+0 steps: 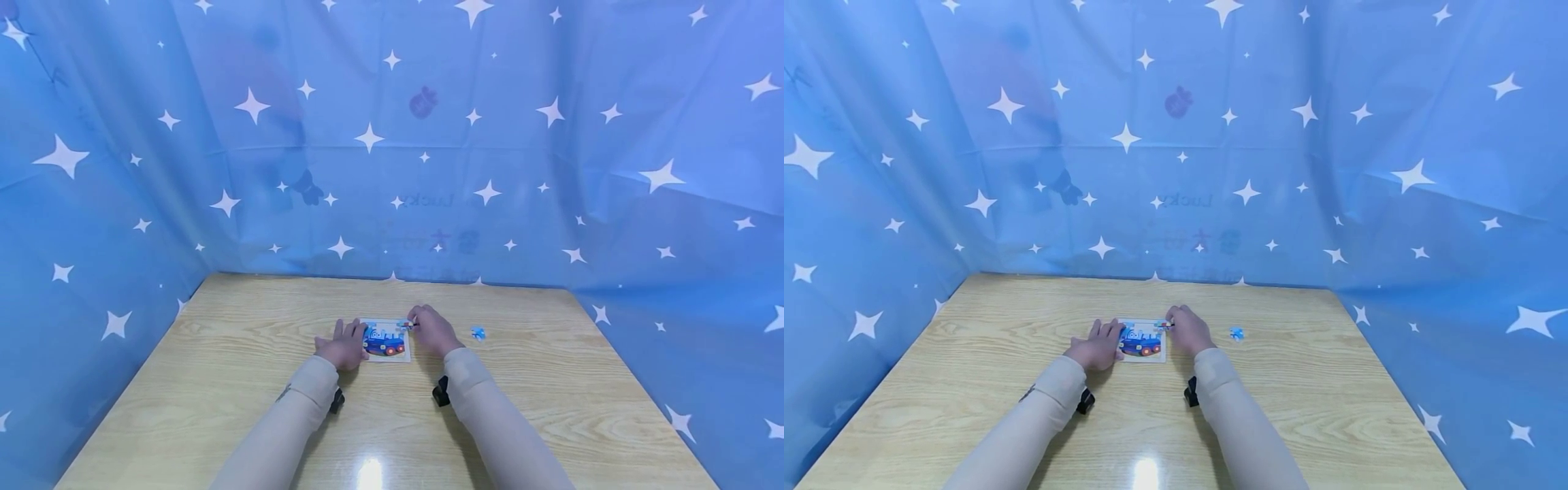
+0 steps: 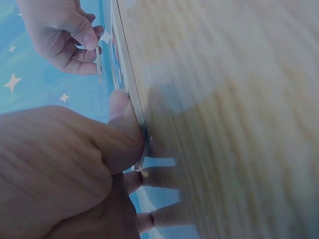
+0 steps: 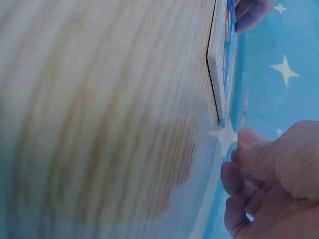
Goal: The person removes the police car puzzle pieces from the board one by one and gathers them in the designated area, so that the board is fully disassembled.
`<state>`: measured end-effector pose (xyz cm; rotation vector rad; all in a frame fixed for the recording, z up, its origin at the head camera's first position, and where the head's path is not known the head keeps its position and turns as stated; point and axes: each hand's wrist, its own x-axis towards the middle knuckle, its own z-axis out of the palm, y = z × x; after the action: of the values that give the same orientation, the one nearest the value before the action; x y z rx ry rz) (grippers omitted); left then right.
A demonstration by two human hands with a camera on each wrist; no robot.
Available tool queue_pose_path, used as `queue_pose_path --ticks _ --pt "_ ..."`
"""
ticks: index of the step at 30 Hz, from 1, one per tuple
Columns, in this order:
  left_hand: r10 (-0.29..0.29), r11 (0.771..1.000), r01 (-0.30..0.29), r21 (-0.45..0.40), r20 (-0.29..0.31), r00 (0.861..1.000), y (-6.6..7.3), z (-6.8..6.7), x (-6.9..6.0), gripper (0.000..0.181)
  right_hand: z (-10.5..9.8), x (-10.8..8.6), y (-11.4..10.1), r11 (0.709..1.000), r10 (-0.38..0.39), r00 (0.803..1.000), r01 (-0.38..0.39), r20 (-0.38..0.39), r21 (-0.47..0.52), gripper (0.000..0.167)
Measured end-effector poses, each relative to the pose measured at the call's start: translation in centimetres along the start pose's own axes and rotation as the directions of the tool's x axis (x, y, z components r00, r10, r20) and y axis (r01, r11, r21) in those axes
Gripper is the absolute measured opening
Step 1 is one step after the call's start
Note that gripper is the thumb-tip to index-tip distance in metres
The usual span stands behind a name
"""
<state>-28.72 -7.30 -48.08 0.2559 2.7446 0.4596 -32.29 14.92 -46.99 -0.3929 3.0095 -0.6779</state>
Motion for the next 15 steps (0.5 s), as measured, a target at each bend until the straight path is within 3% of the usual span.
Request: queue_pose_path --ticks 15 --pt "0.029 1.000 -0.029 0.007 -0.010 1.000 0.3 -1.0 -1.4 0.068 -0.7 -0.7 1.2 1.000 0.022 1.000 -0.022 -0.008 -0.009 0.016"
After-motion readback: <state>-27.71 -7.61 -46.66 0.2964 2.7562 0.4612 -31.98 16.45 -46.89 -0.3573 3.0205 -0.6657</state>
